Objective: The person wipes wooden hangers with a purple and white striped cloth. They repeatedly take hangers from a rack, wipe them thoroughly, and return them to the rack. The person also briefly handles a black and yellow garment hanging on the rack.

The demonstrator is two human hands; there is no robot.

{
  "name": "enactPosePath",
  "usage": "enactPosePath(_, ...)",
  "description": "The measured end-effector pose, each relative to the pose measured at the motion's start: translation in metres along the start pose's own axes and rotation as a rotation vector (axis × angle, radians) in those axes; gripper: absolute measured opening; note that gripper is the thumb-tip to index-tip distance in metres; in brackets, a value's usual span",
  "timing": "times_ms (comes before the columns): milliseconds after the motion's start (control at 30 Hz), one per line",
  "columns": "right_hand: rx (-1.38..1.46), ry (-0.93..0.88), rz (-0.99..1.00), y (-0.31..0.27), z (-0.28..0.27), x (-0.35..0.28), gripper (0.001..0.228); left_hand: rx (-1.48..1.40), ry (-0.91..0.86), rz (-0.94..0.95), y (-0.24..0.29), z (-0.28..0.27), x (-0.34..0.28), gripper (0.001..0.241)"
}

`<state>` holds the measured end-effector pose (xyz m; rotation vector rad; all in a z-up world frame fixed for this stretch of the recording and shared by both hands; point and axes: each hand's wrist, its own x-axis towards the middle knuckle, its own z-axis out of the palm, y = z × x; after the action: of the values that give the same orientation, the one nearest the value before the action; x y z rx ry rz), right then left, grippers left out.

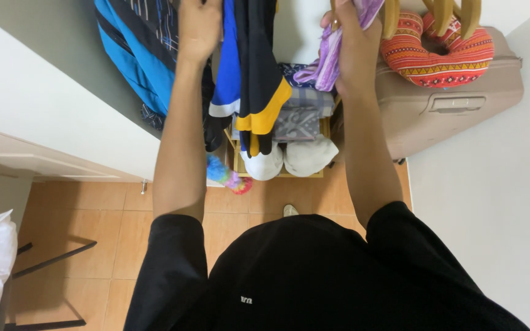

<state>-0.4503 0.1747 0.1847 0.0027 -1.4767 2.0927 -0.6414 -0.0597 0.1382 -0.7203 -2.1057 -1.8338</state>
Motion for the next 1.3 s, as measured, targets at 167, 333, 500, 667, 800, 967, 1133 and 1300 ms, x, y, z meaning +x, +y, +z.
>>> enactPosePath(167,0.125,-0.045,-0.119,0.012,-0.009,-0.005,0.016,0.172,0.025,0.323,-0.062,-0.024,0.019,0.028)
enactPosePath(333,0.06,-0.061,-0.071,0.024,-0.025,-0.027,0.024,0.131,0.102,0.303,0.024,-0.029,-0.032,0.024)
enactPosePath(500,0.11,0.031,0.016,0.05,-0.034,-0.06,0.028,0.085,0.148,0.18,0.092,-0.03,-0.116,0.032)
enactPosePath(667,0.782,0.122,0.195,0.072,-0.02,-0.111,0.045,0.15,0.175,0.135,0.11,-0.032,-0.213,0.031)
enactPosePath(800,0.588,-0.132,0.141,0.067,0.032,-0.178,0.047,-0.041,0.16,0.022,0.125,-0.014,-0.293,0.033)
enactPosePath(967,0.519,-0.224,0.53,0.078,0.049,-0.277,0.059,0.164,0.143,0.132,0.105,-0.012,-0.375,0.034)
enactPosePath(1133,-0.108,-0.223,0.243,0.058,0.065,-0.316,0.029,-0.007,0.01,-0.093,0.104,-0.013,-0.427,0.041)
enactPosePath(1300,-0.082,0.074,0.462,0.056,0.063,-0.321,0.012,0.036,-0.085,-0.058,0.103,-0.013,-0.457,0.033)
